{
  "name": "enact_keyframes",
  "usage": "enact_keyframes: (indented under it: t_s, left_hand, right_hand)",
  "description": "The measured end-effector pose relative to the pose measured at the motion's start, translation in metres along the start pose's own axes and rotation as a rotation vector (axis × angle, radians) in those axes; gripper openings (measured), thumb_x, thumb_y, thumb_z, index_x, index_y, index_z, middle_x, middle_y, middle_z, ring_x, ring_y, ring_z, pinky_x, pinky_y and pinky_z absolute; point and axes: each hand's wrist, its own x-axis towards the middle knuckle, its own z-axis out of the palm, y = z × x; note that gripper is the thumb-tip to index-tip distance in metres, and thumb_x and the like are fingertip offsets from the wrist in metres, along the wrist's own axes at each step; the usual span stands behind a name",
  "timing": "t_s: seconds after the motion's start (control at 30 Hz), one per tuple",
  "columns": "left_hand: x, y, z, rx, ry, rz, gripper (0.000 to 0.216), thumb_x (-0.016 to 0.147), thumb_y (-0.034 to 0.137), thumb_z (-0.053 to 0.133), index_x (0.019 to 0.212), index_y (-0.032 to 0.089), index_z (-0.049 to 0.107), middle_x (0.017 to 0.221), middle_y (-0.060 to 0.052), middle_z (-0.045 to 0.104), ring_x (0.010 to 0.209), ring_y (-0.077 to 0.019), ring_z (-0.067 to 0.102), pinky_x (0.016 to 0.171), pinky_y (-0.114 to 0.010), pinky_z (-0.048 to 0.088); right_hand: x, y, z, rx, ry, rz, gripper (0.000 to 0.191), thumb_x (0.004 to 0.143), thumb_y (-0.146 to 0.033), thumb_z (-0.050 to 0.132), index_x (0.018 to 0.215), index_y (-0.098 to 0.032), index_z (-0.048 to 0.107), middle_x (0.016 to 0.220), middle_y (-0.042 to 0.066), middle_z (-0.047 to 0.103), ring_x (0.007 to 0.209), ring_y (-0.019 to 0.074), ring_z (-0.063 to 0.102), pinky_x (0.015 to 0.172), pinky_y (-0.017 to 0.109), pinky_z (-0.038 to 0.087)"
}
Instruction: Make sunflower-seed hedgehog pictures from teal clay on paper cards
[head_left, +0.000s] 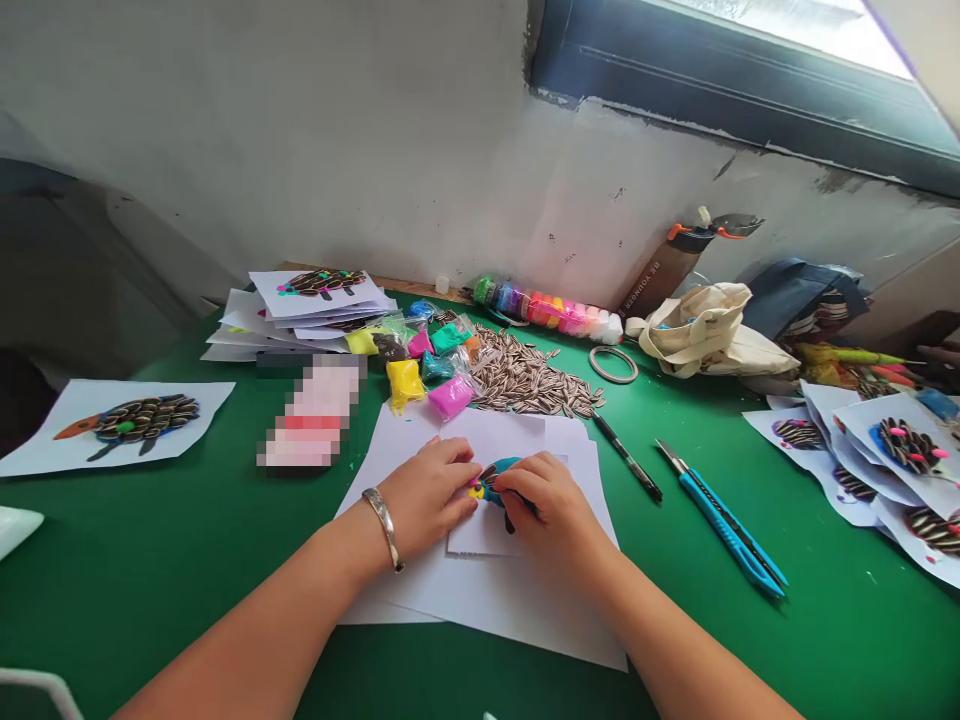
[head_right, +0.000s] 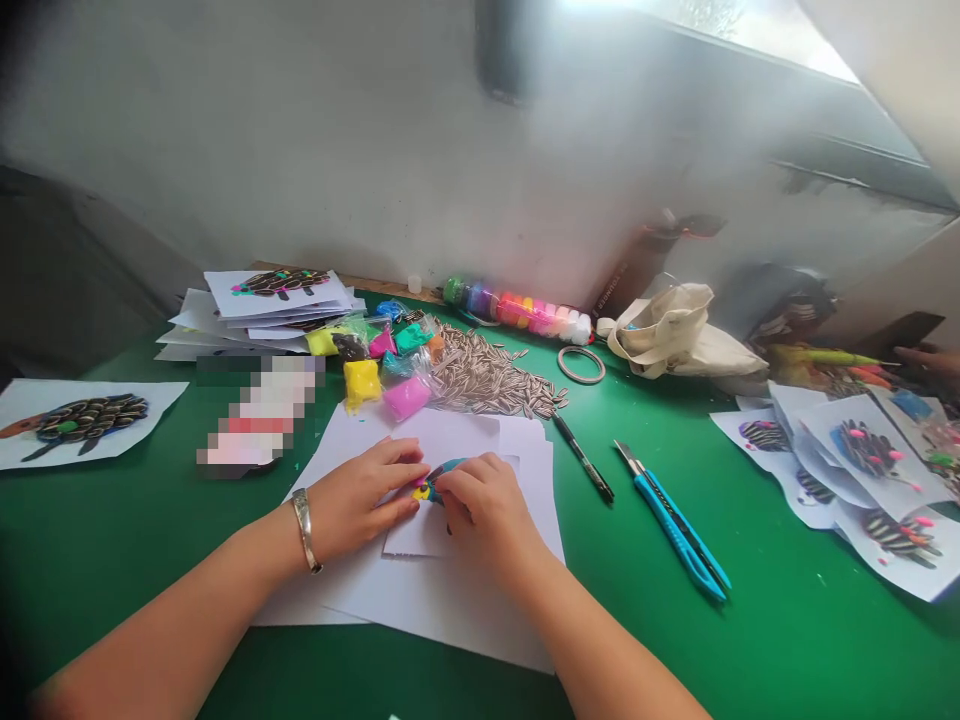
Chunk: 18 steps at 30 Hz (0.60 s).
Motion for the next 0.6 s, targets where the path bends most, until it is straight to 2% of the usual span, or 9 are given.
enact_keyframes:
  t_s: [0.33,0.6]
  left_hand:
    - [-0.005,0.007,-0.007,0.014,-0.002,0.023,0.016,0.091,0.017,0.051,0.099,0.017,0.064,0.104,-0.008,0.062,0.104,-0.0227,0.057,0.094,-0.036,0.046]
    - [-0.008,0.011,-0.009,0.059,-0.082,0.02,0.018,0.092,0.015,0.048,0.096,0.017,0.066,0.095,-0.007,0.06,0.098,-0.0224,0.055,0.089,-0.036,0.046]
  right_hand:
    - [0.0,0.0,0.0,-0.036,-0.013,0.026,0.02,0.089,-0.011,0.053,0.09,-0.024,0.068,0.081,0.003,0.07,0.078,0.0183,0.056,0.072,0.032,0.043]
    - [-0.001,0.002,0.002,-0.054,-0.038,0.053,0.02,0.089,-0.013,0.055,0.09,-0.024,0.071,0.082,0.003,0.07,0.08,0.0188,0.055,0.074,0.033,0.042]
